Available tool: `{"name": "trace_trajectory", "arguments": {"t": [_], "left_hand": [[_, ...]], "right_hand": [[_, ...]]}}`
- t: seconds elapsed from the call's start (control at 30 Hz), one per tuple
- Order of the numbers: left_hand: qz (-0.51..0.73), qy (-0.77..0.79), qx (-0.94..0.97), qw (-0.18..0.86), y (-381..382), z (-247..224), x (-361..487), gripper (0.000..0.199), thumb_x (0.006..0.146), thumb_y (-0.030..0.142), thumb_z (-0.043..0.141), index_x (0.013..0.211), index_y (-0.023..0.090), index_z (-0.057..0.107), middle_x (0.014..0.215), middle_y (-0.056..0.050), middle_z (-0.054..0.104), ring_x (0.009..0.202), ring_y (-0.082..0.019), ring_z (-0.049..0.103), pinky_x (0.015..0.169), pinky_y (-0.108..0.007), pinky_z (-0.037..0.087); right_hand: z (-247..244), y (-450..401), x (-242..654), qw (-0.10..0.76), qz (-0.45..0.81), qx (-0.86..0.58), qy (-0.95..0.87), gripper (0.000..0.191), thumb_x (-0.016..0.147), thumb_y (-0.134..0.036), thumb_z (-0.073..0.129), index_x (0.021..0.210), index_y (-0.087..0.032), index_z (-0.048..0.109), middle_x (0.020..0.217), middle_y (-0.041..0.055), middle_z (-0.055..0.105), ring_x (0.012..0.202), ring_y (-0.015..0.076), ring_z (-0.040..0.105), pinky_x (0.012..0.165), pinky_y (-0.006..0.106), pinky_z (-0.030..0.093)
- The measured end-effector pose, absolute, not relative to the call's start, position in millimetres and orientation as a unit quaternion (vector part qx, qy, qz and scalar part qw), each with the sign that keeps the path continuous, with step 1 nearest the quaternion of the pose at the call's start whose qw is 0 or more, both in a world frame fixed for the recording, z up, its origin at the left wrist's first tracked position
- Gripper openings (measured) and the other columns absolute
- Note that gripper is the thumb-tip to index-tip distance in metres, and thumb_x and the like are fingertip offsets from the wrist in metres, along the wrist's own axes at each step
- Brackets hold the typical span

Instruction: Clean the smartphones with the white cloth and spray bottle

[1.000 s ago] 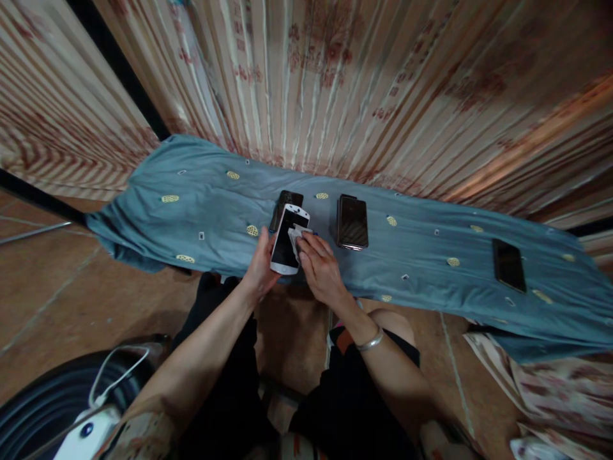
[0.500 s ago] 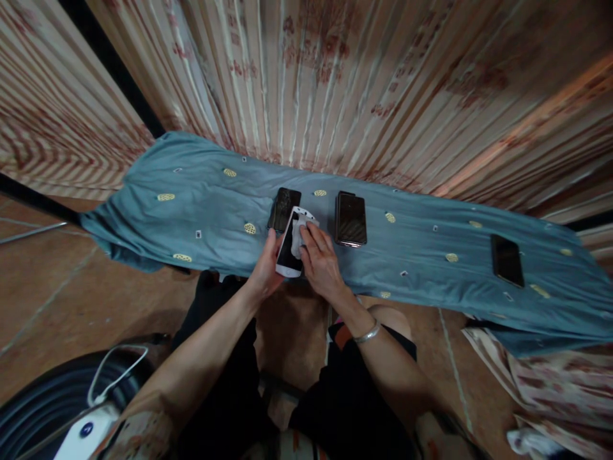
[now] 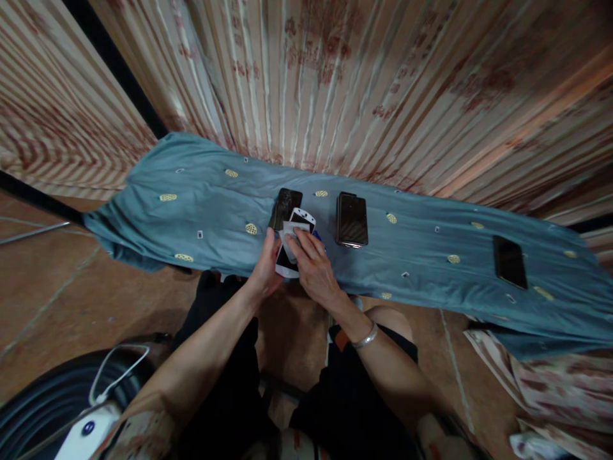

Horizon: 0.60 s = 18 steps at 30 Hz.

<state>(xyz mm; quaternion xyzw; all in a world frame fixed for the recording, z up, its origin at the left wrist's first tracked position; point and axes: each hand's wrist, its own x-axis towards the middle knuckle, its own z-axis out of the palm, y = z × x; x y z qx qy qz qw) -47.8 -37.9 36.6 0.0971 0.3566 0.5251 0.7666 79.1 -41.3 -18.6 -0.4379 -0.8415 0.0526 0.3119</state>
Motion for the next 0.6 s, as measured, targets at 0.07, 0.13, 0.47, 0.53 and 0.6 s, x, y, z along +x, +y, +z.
{"name": "trace_trajectory", "arguments": {"t": [0.07, 0.13, 0.47, 0.53, 0.6], "left_hand": [[0.529, 0.357, 0.106, 0.763, -39, 35, -46, 0.06, 0.106, 0.05, 0.027, 0.147, 0.018, 0.056, 0.127, -0.012, 0.074, 0.12, -0.027, 0.069, 0.109, -0.042, 0.049], [0.531, 0.356, 0.116, 0.76, -40, 33, -43, 0.057, 0.107, 0.047, 0.027, 0.147, 0.019, 0.056, 0.127, -0.011, 0.074, 0.123, -0.026, 0.067, 0.111, -0.042, 0.047], [0.545, 0.366, 0.133, 0.743, -39, 24, -43, 0.049, 0.105, 0.045, 0.04, 0.135, 0.017, 0.067, 0.127, -0.01, 0.075, 0.126, -0.025, 0.066, 0.109, -0.037, 0.049], [0.557, 0.38, 0.136, 0.726, -38, 21, -44, 0.047, 0.105, 0.042, 0.041, 0.133, 0.016, 0.068, 0.127, -0.011, 0.074, 0.129, -0.023, 0.064, 0.111, -0.035, 0.047], [0.573, 0.39, 0.149, 0.705, -38, 16, -44, 0.042, 0.103, 0.038, 0.046, 0.13, 0.016, 0.07, 0.127, -0.009, 0.075, 0.133, -0.021, 0.061, 0.113, -0.031, 0.044]], "right_hand": [[-19, -40, 80, 0.305, 0.049, -0.439, -0.844, 0.056, 0.099, -0.007, 0.036, 0.152, -0.02, 0.049, 0.158, 0.0122, 0.048, 0.149, 0.025, 0.04, 0.123, 0.048, 0.038], [-19, -36, 83, 0.307, 0.044, -0.446, -0.839, 0.055, 0.1, -0.007, 0.036, 0.153, -0.019, 0.048, 0.159, 0.0133, 0.047, 0.149, 0.0255, 0.039, 0.122, 0.049, 0.039], [-14, -35, 81, 0.323, 0.028, -0.45, -0.832, 0.05, 0.102, -0.01, 0.035, 0.147, -0.016, 0.056, 0.156, 0.015, 0.05, 0.148, 0.0264, 0.042, 0.121, 0.049, 0.041], [-13, -37, 79, 0.313, 0.032, -0.443, -0.84, 0.05, 0.102, -0.009, 0.036, 0.146, -0.018, 0.056, 0.156, 0.0133, 0.051, 0.147, 0.0257, 0.043, 0.122, 0.048, 0.041], [-11, -36, 79, 0.304, 0.032, -0.439, -0.845, 0.05, 0.102, -0.009, 0.037, 0.147, -0.018, 0.056, 0.156, 0.0131, 0.051, 0.147, 0.0257, 0.043, 0.122, 0.047, 0.041]]}}
